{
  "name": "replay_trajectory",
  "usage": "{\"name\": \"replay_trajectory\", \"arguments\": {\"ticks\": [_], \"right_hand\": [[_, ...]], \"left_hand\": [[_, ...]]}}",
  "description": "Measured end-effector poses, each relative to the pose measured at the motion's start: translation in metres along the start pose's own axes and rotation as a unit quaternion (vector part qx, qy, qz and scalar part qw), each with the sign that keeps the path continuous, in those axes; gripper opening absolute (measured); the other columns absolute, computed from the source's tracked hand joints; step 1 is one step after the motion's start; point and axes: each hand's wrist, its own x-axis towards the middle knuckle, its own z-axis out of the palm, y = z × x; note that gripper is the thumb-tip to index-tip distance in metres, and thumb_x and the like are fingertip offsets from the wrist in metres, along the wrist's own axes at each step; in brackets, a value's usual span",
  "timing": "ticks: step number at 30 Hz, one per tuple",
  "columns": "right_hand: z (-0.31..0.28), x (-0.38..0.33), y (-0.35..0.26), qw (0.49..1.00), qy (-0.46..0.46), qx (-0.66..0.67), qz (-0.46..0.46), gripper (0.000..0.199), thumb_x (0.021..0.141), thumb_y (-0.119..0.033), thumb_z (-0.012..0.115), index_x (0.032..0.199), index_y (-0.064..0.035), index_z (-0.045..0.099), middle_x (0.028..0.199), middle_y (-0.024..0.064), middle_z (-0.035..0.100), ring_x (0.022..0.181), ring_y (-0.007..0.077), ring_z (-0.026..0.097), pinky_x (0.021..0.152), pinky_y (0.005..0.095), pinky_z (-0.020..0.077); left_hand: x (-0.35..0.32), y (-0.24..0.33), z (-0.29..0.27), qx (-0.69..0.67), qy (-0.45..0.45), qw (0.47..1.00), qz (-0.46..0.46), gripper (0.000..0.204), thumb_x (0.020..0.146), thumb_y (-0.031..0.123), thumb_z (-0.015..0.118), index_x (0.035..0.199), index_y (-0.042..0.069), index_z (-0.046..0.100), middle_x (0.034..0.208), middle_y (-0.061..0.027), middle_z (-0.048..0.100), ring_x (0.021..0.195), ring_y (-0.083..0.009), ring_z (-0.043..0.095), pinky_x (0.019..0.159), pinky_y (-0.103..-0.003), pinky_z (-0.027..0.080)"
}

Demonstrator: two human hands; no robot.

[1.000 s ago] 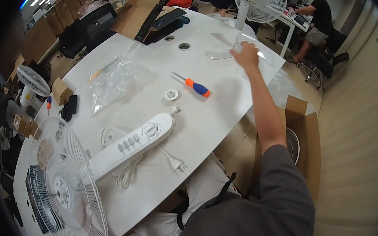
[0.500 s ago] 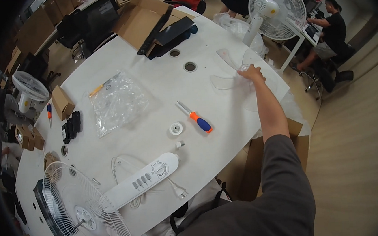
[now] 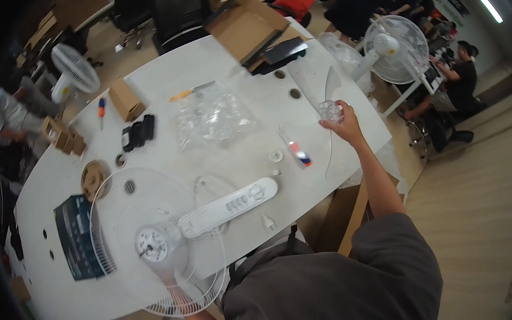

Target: Assembling or disassembling an electric fan using a screwdriver.

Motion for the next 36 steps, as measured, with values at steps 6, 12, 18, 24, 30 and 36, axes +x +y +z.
{"name": "replay_trajectory", "arguments": {"ticks": [6,12,18,24,30,36], "right_hand": [[0.082,-0.125,-0.232,0.957,-0.201,0.079,-0.195,0.090,0.058,-0.038,0.093,0.132,-0.0053,0.052,0.111,0.0101,0.051,0.095,0.0212,0.057,0.079,0.0330,0.0529],[0.165,-0.164,-0.313,0.893,-0.263,-0.033,-0.363,0.095,0.052,-0.042,0.093,0.133,-0.0119,0.052,0.114,0.0121,0.052,0.096,0.0305,0.064,0.081,0.0395,0.0552],[0.176,-0.156,-0.309,0.896,-0.292,-0.062,-0.328,0.094,0.053,-0.044,0.091,0.132,-0.0152,0.049,0.118,0.0121,0.049,0.102,0.0342,0.064,0.084,0.0444,0.0546],[0.183,-0.153,-0.300,0.892,-0.283,-0.056,-0.348,0.094,0.052,-0.044,0.091,0.132,-0.0146,0.050,0.117,0.0128,0.049,0.103,0.0354,0.063,0.084,0.0443,0.0543],[0.179,-0.155,-0.306,0.882,-0.285,-0.030,-0.374,0.092,0.054,-0.043,0.091,0.132,-0.0128,0.051,0.117,0.0136,0.049,0.098,0.0350,0.064,0.081,0.0433,0.0547],[0.166,-0.169,-0.325,0.881,-0.279,-0.048,-0.379,0.089,0.053,-0.038,0.090,0.131,-0.0121,0.054,0.116,0.0144,0.051,0.095,0.0332,0.065,0.078,0.0413,0.0548]], "left_hand": [[-0.141,0.100,-0.199,0.065,0.205,0.976,0.039,0.051,0.090,0.003,0.065,0.138,0.000,0.050,0.133,-0.0131,0.059,0.116,-0.0210,0.060,0.101,-0.036,0.050],[-0.240,0.123,-0.244,0.065,0.319,0.944,0.061,0.049,0.091,0.003,0.063,0.139,0.000,0.050,0.133,-0.0132,0.059,0.117,-0.0210,0.060,0.102,-0.036,0.050],[-0.286,0.157,-0.269,0.043,0.560,0.808,0.176,0.054,0.094,0.006,0.061,0.144,0.002,0.043,0.144,-0.0135,0.050,0.128,-0.0229,0.051,0.109,-0.041,0.043],[-0.224,0.268,-0.128,0.689,0.098,0.712,0.094,0.096,0.084,0.053,0.070,0.154,0.001,0.029,0.161,-0.0199,0.026,0.150,-0.0393,0.019,0.121,-0.051,0.013],[-0.220,0.210,-0.134,0.735,-0.019,0.676,-0.053,0.132,0.063,0.080,0.071,0.157,0.002,0.021,0.166,-0.0188,0.005,0.151,-0.0467,-0.006,0.118,-0.064,0.003],[-0.226,0.201,-0.136,0.713,0.000,0.699,-0.051,0.135,0.060,0.080,0.073,0.157,0.002,0.020,0.166,-0.0207,0.005,0.149,-0.0504,-0.008,0.115,-0.069,0.000]]}}
